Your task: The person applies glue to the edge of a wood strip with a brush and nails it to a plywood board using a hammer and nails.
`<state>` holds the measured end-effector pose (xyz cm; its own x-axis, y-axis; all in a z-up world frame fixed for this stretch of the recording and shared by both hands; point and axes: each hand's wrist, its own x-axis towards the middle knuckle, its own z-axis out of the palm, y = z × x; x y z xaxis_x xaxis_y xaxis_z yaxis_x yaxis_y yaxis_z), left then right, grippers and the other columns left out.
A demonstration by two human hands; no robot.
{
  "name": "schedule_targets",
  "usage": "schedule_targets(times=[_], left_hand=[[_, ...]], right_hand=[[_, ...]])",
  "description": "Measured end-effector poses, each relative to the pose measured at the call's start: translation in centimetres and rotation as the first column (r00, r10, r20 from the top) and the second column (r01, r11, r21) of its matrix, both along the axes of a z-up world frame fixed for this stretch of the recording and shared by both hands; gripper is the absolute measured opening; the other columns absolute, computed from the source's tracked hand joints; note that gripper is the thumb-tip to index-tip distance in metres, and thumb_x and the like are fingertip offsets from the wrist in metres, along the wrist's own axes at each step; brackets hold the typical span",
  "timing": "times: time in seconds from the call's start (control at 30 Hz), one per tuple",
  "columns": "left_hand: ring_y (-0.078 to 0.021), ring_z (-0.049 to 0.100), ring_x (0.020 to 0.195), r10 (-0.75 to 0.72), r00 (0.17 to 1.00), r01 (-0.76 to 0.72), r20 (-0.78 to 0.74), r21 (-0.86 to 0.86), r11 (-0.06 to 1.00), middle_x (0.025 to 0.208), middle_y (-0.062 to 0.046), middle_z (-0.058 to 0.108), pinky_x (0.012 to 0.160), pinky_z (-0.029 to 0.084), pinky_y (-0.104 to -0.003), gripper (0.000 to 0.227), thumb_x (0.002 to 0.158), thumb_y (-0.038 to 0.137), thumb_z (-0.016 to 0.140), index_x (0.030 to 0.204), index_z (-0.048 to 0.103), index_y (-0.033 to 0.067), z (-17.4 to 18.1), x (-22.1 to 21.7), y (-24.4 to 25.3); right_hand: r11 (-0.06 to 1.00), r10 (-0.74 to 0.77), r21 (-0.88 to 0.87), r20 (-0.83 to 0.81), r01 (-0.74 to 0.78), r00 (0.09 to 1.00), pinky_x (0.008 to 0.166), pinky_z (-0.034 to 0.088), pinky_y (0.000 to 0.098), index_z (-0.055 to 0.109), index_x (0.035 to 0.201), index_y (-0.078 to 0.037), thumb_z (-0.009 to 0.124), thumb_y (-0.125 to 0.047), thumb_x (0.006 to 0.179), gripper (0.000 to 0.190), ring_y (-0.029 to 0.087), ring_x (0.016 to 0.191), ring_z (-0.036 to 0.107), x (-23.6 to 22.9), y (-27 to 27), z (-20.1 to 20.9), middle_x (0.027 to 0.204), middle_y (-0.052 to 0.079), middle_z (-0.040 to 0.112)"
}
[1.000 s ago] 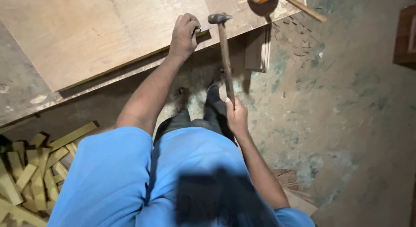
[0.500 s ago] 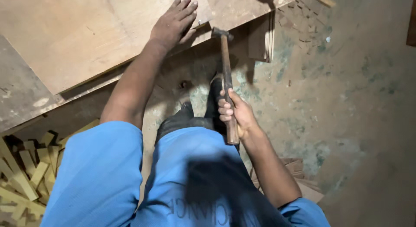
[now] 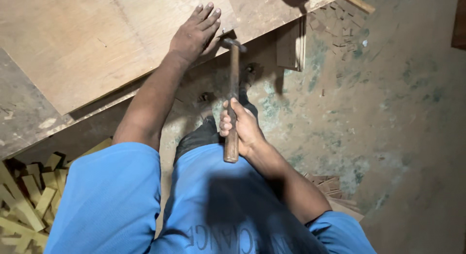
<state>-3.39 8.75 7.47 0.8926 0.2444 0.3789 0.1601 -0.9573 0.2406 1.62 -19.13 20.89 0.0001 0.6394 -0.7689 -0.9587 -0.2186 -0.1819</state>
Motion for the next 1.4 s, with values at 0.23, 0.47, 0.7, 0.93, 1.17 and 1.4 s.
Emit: schedule_targets(times=[0.23,0.47,0.7,0.93,1.17,1.4], left_hand=[[-0.0289,0.041,0.152,0.006,0.999,-0.004,-0.042,0.042,0.999,0.157,-0.012,0.054,0.131,0.027,-0.043,0.039,0.105,0.027,0.065,0.134,0.068,0.0014,0.0,0.2,0.2],[-0.0292,0.041,0.152,0.017,1.000,-0.016,-0.023,0.026,1.000,0.157,-0.012,0.054,0.130,0.028,-0.044,0.040,0.104,0.027,0.065,0.135,0.066,0.0008,-0.5,0.0,0.1],[-0.0291,0.041,0.152,0.015,0.999,-0.014,-0.029,0.031,0.999,0.156,-0.012,0.054,0.130,0.028,-0.043,0.042,0.099,0.025,0.067,0.134,0.067,0.0020,-0.8,0.3,0.4],[-0.0292,0.041,0.152,0.012,1.000,-0.012,-0.021,-0.010,1.000,0.157,-0.012,0.054,0.129,0.028,-0.043,0.041,0.101,0.027,0.066,0.133,0.067,0.0015,-0.1,0.3,-0.2],[-0.0323,0.041,0.149,0.000,1.000,0.000,-0.007,-0.048,0.999,0.154,-0.014,0.054,0.127,0.031,-0.045,0.040,0.101,0.025,0.064,0.131,0.066,-0.0024,0.2,0.1,0.0],[-0.0308,0.043,0.151,0.010,0.999,-0.009,0.035,-0.028,1.000,0.156,-0.012,0.055,0.128,0.033,-0.044,0.035,0.103,0.020,0.065,0.132,0.067,0.0011,0.8,0.8,1.2]], right_hand=[[1.000,0.023,-0.005,0.013,-0.023,1.000,0.051,0.042,0.0259,0.054,0.107,-0.013,0.053,-0.037,0.106,0.024,0.011,0.056,0.048,0.7,0.1,0.2,0.071,-0.001,0.050],[0.989,0.151,-0.089,0.558,-0.122,0.816,0.041,0.039,0.0267,0.053,0.106,-0.011,0.052,-0.032,0.106,0.021,0.009,0.046,0.045,4.6,-3.3,2.5,0.063,-0.001,0.049],[0.940,0.246,-0.301,0.925,-0.159,-0.291,0.057,0.049,0.0392,0.060,0.113,-0.003,0.058,-0.024,0.107,0.022,0.028,0.063,0.062,5.4,-6.5,-4.7,0.076,0.015,0.063],[0.859,0.467,-0.497,0.858,-0.120,-0.213,0.060,0.049,0.0452,0.064,0.104,-0.003,0.061,-0.027,0.106,0.025,0.038,0.068,0.067,4.2,-7.0,-7.4,0.073,0.022,0.065],[0.990,-0.143,0.137,0.966,-0.042,-0.217,0.055,0.043,0.0368,0.060,0.106,-0.003,0.059,-0.029,0.106,0.026,0.031,0.061,0.053,4.6,-8.3,-9.7,0.077,0.016,0.059],[0.938,0.332,-0.347,0.882,0.016,-0.333,0.060,0.051,0.0475,0.061,0.107,-0.002,0.059,-0.031,0.104,0.029,0.042,0.065,0.066,6.6,-8.9,-13.2,0.073,0.022,0.065]])
